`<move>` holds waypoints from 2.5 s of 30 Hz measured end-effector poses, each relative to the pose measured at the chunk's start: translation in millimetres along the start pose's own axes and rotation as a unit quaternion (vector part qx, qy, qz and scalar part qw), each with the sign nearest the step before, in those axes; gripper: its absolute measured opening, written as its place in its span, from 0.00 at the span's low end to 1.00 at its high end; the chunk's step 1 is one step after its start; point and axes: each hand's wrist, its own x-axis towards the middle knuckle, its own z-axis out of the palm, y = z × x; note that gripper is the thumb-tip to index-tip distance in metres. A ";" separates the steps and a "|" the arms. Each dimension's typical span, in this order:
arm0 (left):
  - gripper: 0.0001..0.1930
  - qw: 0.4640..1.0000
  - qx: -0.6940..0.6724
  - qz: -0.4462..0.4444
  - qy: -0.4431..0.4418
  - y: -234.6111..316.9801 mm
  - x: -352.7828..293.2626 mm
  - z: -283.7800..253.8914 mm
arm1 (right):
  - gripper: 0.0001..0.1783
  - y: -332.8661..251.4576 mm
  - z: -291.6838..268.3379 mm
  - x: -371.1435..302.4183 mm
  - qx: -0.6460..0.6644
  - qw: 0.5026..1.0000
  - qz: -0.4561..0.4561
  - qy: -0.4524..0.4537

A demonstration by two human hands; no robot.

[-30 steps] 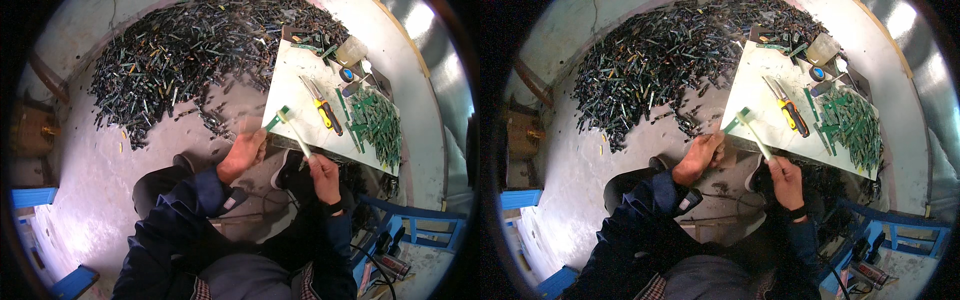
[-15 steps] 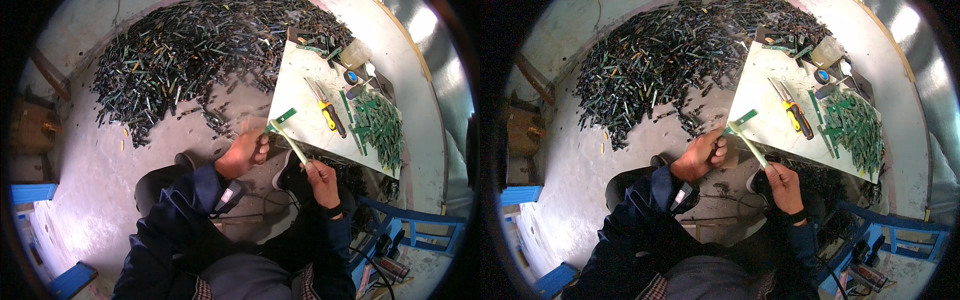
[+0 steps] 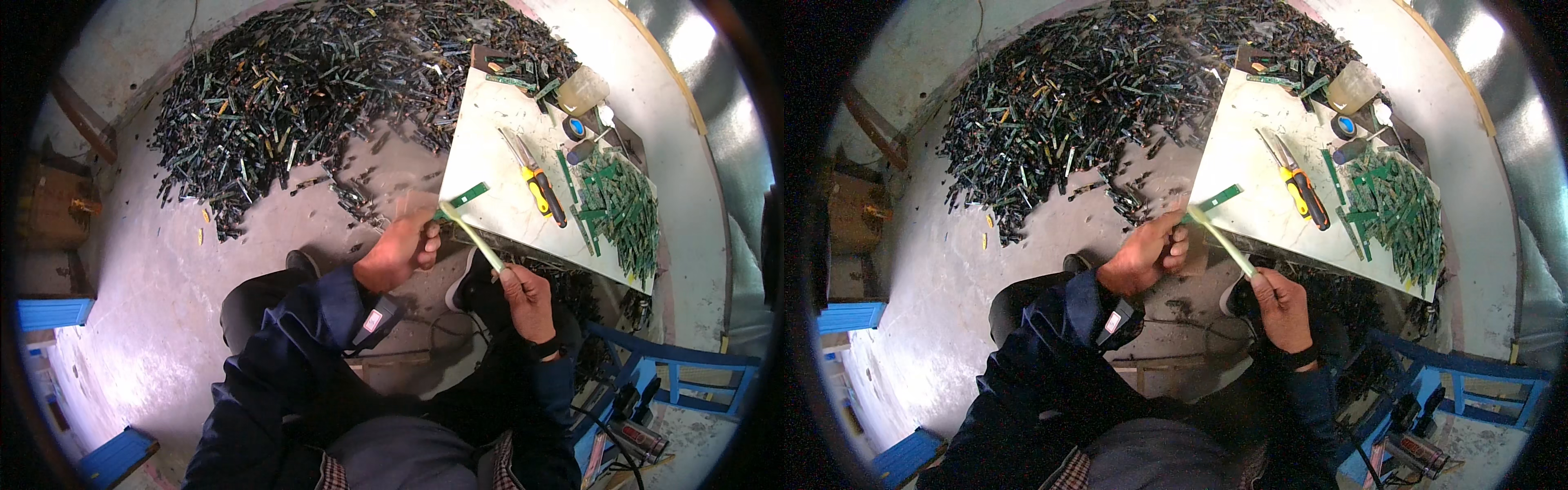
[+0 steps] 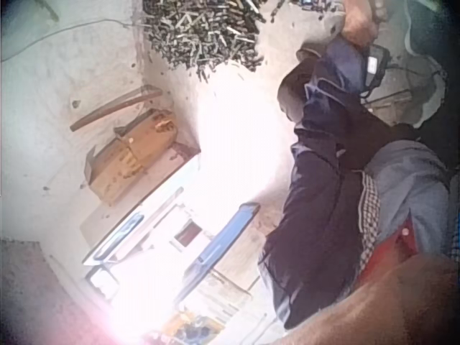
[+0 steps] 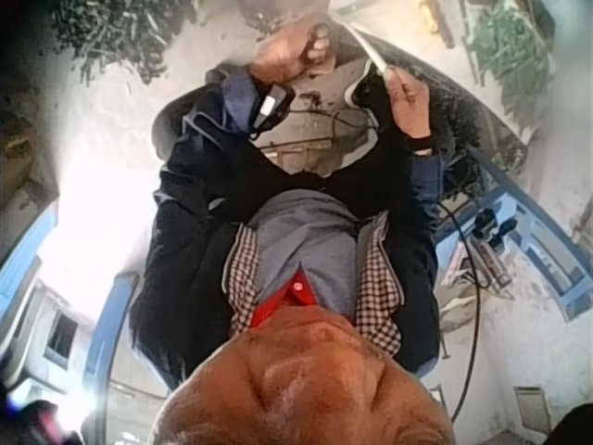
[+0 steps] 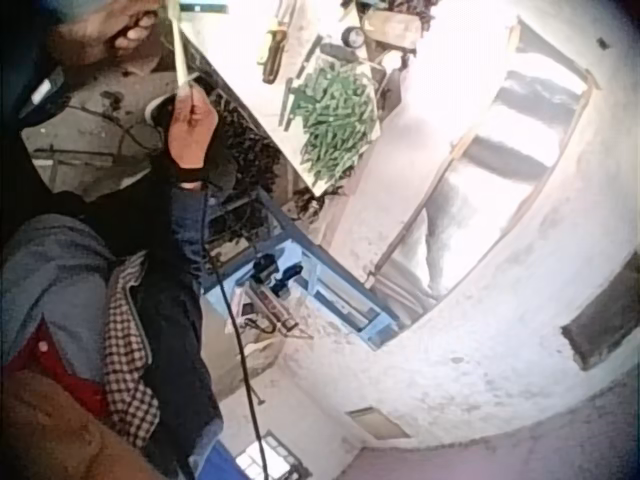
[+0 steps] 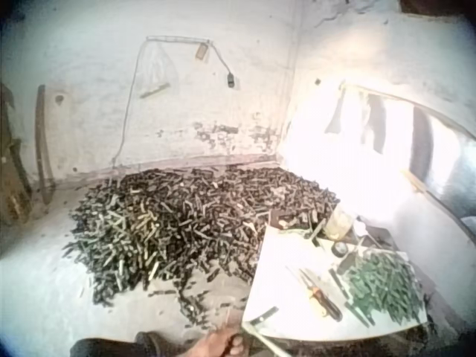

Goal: The person sits on the floor and uses pliers to strip green plastic insulation from black cylindrical components. They also use a brush to clean the components and place the processed items on a nearby table.

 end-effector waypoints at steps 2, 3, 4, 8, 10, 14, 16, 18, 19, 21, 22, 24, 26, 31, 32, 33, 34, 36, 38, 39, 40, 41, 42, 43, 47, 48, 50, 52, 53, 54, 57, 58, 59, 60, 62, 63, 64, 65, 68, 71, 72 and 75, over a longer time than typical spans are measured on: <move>0.12 1.000 0.003 0.000 0.005 0.3 0.7 0.5 | 0.16 -7.4 -2.3 1.2 0.003 1.000 0.013 0.003; 0.12 1.000 0.004 -0.001 0.010 1.7 -0.7 4.1 | 0.16 -5.6 -1.6 0.7 0.003 1.000 0.007 -0.008; 0.12 1.000 0.006 -0.002 0.014 2.2 -1.5 6.1 | 0.16 -2.3 -0.4 0.1 0.003 1.000 0.001 -0.019; 0.12 1.000 0.010 -0.002 0.010 0.8 0.1 3.0 | 0.16 -1.7 -2.0 1.1 -0.011 1.000 -0.010 0.015; 0.12 1.000 0.011 0.000 0.017 0.4 -1.4 3.2 | 0.15 -4.0 0.1 0.5 -0.023 0.999 -0.024 -0.012; 0.12 1.000 0.010 0.008 0.016 1.3 -3.2 2.1 | 0.15 -4.8 -1.5 2.3 -0.021 1.000 -0.005 0.019; 0.13 1.000 0.004 0.007 0.014 0.3 -2.4 4.1 | 0.15 1.6 -1.5 2.0 0.022 0.999 0.005 0.041; 0.13 1.000 -0.002 0.006 0.017 1.1 -2.7 5.2 | 0.16 5.3 1.4 3.2 0.028 0.996 0.018 0.078; 0.13 1.000 -0.005 0.005 0.019 1.5 -3.0 6.0 | 0.16 6.2 2.1 3.4 0.031 0.994 0.025 0.097; 0.12 1.000 -0.011 -0.006 -0.002 3.8 -3.4 5.0 | 0.16 4.8 -4.1 3.2 0.040 0.995 0.046 0.074; 0.12 1.000 -0.013 -0.016 -0.017 4.3 0.0 7.1 | 0.16 8.5 -6.6 1.5 0.025 0.997 0.040 0.054; 0.15 1.000 -0.005 0.009 0.014 7.3 -2.7 11.3 | 0.16 1.5 -0.3 0.3 -0.001 1.000 -0.013 0.009; 0.16 1.000 0.003 0.011 0.018 8.5 -3.7 11.0 | 0.17 -0.8 -0.7 1.1 0.034 0.999 0.025 -0.004; 0.13 0.999 -0.039 0.004 0.012 7.1 -3.6 10.8 | 0.17 0.6 -9.7 1.7 0.020 0.999 0.032 -0.002; 0.13 0.999 -0.038 0.006 0.011 6.5 -3.7 10.1 | 0.17 3.1 -4.2 0.0 0.039 0.998 0.043 -0.003; 0.13 0.999 -0.036 0.007 0.009 5.8 -3.6 8.8 | 0.17 3.2 -4.8 0.6 0.048 0.997 0.053 0.022; 0.13 0.999 -0.035 0.009 0.007 5.5 -3.5 7.6 | 0.18 1.8 -6.4 2.4 0.057 0.995 0.064 0.046; 0.14 0.999 -0.035 0.002 -0.007 5.3 -3.6 7.2 | 0.19 4.7 -11.6 4.4 0.080 0.990 0.073 0.093; 0.14 1.000 -0.019 0.010 -0.010 6.7 -4.3 7.8 | 0.19 8.2 -12.3 2.4 0.082 0.989 0.078 0.091; 0.15 1.000 -0.003 0.021 -0.007 8.3 -5.2 8.7 | 0.19 9.4 -12.0 2.1 0.082 0.989 0.079 0.089; 0.16 0.999 0.013 0.032 -0.003 9.5 -5.7 9.3 | 0.19 10.3 -11.5 2.8 0.085 0.989 0.078 0.095; 0.15 0.999 0.019 0.042 -0.002 9.1 -5.0 9.1 | 0.18 8.3 -12.1 2.3 0.107 0.986 0.086 0.098; 0.15 0.998 0.024 0.052 -0.001 8.5 -4.0 8.9 | 0.18 4.3 -13.4 1.8 0.128 0.982 0.094 0.101; 0.15 0.998 0.029 0.061 -0.001 7.8 -2.9 8.6 | 0.18 2.1 -14.0 1.3 0.150 0.978 0.101 0.105; 0.12 0.989 0.094 0.107 0.040 -0.2 0.9 4.6 | 0.16 -0.1 -14.3 0.2 0.191 0.968 0.120 0.108; 0.12 0.983 0.128 0.120 0.059 -1.6 1.0 5.1 | 0.16 -1.5 -14.7 -0.3 0.197 0.967 0.128 0.103; 0.12 0.972 0.173 0.134 0.081 -4.0 -0.3 5.3 | 0.16 -2.3 -16.1 -1.8 0.187 0.969 0.134 0.085; 0.12 0.968 0.193 0.135 0.082 -2.5 -4.4 11.3 | 0.17 -1.0 -19.4 -5.7 0.153 0.977 0.132 0.066; 0.12 0.967 0.196 0.138 0.084 -2.9 -3.8 11.8 | 0.17 -1.0 -18.1 -7.4 0.146 0.981 0.122 0.046; 0.13 0.966 0.200 0.141 0.086 -3.2 -3.2 12.0 | 0.17 -1.5 -14.5 -9.0 0.139 0.984 0.112 0.026; 0.13 0.965 0.201 0.144 0.092 -5.2 -1.3 9.4 | 0.17 -0.7 -10.9 -7.8 0.107 0.990 0.088 0.012; 0.14 0.965 0.200 0.144 0.094 -6.0 -0.7 8.5 | 0.17 -1.3 -12.9 -6.1 0.099 0.990 0.097 0.034; 0.14 0.959 0.223 0.149 0.090 -5.6 -1.1 10.3 | 0.17 -1.8 -15.4 -4.9 0.091 0.988 0.107 0.057; 0.14 0.953 0.245 0.155 0.086 -5.0 -1.7 12.9 | 0.17 1.6 -17.7 -3.5 0.096 0.987 0.101 0.074; 0.14 0.953 0.249 0.153 0.083 -4.8 -1.2 15.1 | 0.17 -0.2 -12.1 -5.9 0.102 0.988 0.088 0.079; 0.14 0.958 0.230 0.146 0.084 -5.1 -0.3 15.6 | 0.16 -0.6 -10.5 -7.1 0.104 0.988 0.081 0.082; 0.14 0.964 0.211 0.138 0.085 -5.3 1.0 16.1 | 0.16 2.1 -11.1 -8.1 0.103 0.991 0.057 0.061; 0.14 0.963 0.209 0.144 0.087 -5.3 0.2 15.0 | 0.16 3.2 -8.9 -8.1 0.084 0.995 0.039 0.043; 0.14 0.959 0.216 0.158 0.090 -6.8 1.0 9.3 | 0.16 -1.8 -4.7 -7.1 0.015 1.000 -0.002 0.026; 0.14 0.955 0.235 0.160 0.089 -7.3 1.4 7.5 | 0.17 2.4 -13.2 -2.2 0.050 0.989 0.054 0.130; 0.14 0.956 0.233 0.157 0.087 -5.6 -1.4 11.2 | 0.16 10.9 -14.9 -1.9 0.057 0.986 0.048 0.149; 0.15 0.955 0.233 0.159 0.091 -3.2 -2.9 12.5 | 0.16 3.9 -14.5 -5.6 0.066 0.984 0.052 0.158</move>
